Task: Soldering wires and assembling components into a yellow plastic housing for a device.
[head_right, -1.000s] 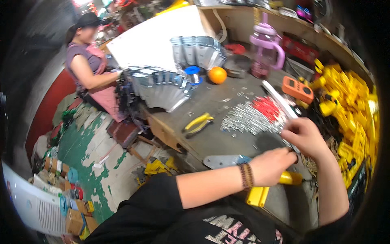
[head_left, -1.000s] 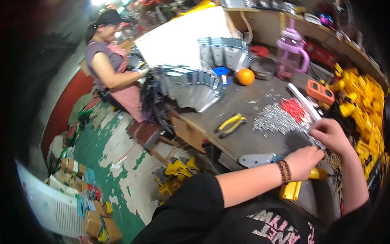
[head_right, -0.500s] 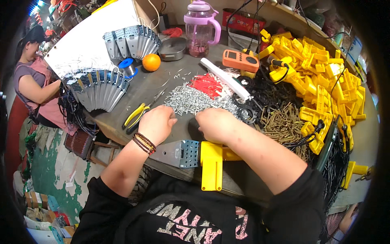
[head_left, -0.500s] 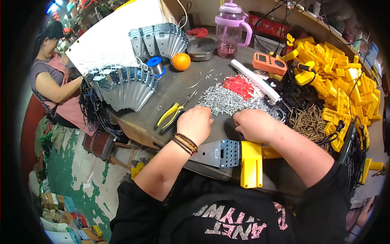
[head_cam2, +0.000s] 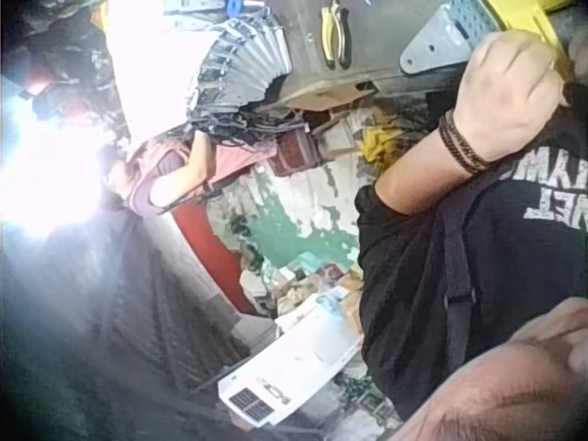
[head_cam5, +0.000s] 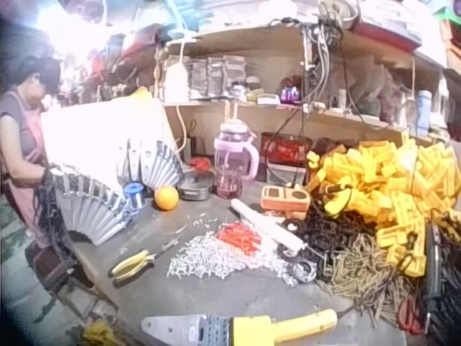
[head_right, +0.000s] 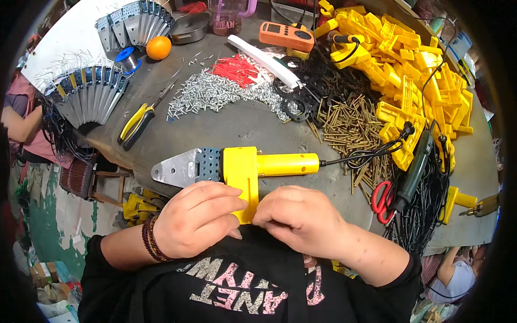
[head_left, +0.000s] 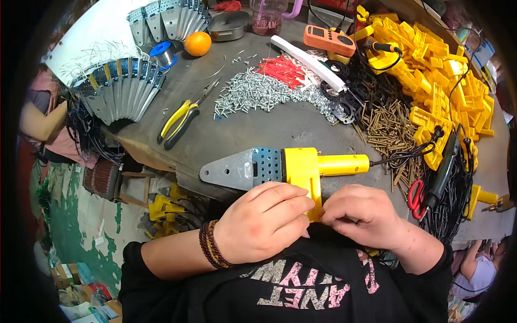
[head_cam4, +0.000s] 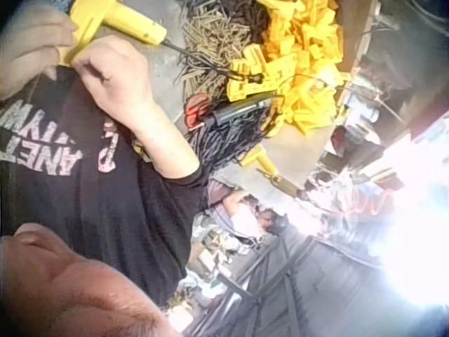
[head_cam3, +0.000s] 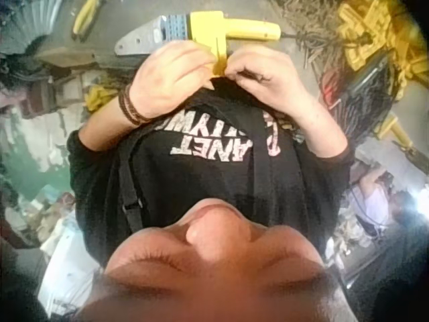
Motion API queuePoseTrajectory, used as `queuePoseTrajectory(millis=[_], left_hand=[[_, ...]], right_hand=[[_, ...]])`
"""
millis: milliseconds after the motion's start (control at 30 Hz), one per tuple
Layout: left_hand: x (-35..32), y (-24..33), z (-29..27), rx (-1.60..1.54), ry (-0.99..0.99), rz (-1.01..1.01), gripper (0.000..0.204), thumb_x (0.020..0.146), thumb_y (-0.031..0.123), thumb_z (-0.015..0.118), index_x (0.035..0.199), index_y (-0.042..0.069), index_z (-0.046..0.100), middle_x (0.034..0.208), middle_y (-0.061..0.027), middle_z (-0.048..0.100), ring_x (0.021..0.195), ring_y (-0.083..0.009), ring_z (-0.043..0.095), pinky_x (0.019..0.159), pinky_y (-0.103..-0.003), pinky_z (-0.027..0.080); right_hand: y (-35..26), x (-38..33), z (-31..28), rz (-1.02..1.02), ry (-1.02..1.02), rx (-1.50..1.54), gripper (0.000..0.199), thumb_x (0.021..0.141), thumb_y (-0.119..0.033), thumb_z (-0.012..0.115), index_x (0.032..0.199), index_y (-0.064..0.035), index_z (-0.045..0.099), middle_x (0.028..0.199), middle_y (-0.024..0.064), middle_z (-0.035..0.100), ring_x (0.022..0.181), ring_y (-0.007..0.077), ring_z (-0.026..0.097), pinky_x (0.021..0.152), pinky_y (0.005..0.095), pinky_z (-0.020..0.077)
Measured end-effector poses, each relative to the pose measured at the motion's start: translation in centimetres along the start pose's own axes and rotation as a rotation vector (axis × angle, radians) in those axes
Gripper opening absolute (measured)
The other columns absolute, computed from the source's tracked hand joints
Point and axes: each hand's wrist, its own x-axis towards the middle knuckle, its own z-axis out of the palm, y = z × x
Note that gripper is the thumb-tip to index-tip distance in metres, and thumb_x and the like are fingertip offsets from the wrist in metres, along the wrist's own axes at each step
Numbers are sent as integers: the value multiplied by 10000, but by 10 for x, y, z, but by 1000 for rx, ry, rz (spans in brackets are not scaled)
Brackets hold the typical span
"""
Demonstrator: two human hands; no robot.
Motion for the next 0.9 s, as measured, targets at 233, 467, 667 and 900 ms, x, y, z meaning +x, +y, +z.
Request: queuePoseTrajectory(millis=[233, 467, 667, 900], left_hand=[[-5, 8, 2, 116, -7, -7, 194, 710, 82, 744, 837, -4, 627, 1032, -154, 634, 987, -317, 665, 839, -387, 564], [-10, 5, 0, 159, -3, 71, 165, 754, 141, 731, 842, 37, 638, 1025, -112, 665, 1021, -264, 669, 815, -319, 550], [-13, -2, 6, 80, 54, 80, 181, 793, 202, 743, 854, 60, 648, 1046, -72, 677, 1040, -207, 673, 705, -264, 516], [-18, -12, 7, 66, 78, 90, 216, 792, 187, 746, 933, 45, 665, 1073, -86, 679, 1032, -220, 677, 688, -258, 524]], right_hand=[[-5, -2, -3, -421, -4, -431, 154, 773, -145, 634, 915, -88, 653, 883, 42, 662, 785, 264, 647, 699, 345, 547], [49, 79, -40, -68, 41, -476, 126, 830, -167, 650, 896, -65, 682, 860, 115, 673, 857, 326, 646, 769, 428, 520], [84, 161, -18, 130, -37, -744, 194, 825, -209, 671, 885, -26, 684, 901, 173, 684, 911, 343, 661, 809, 442, 524], [98, 163, -8, 201, -167, -683, 157, 800, -147, 696, 870, -9, 670, 895, 208, 672, 921, 374, 654, 821, 453, 519]])
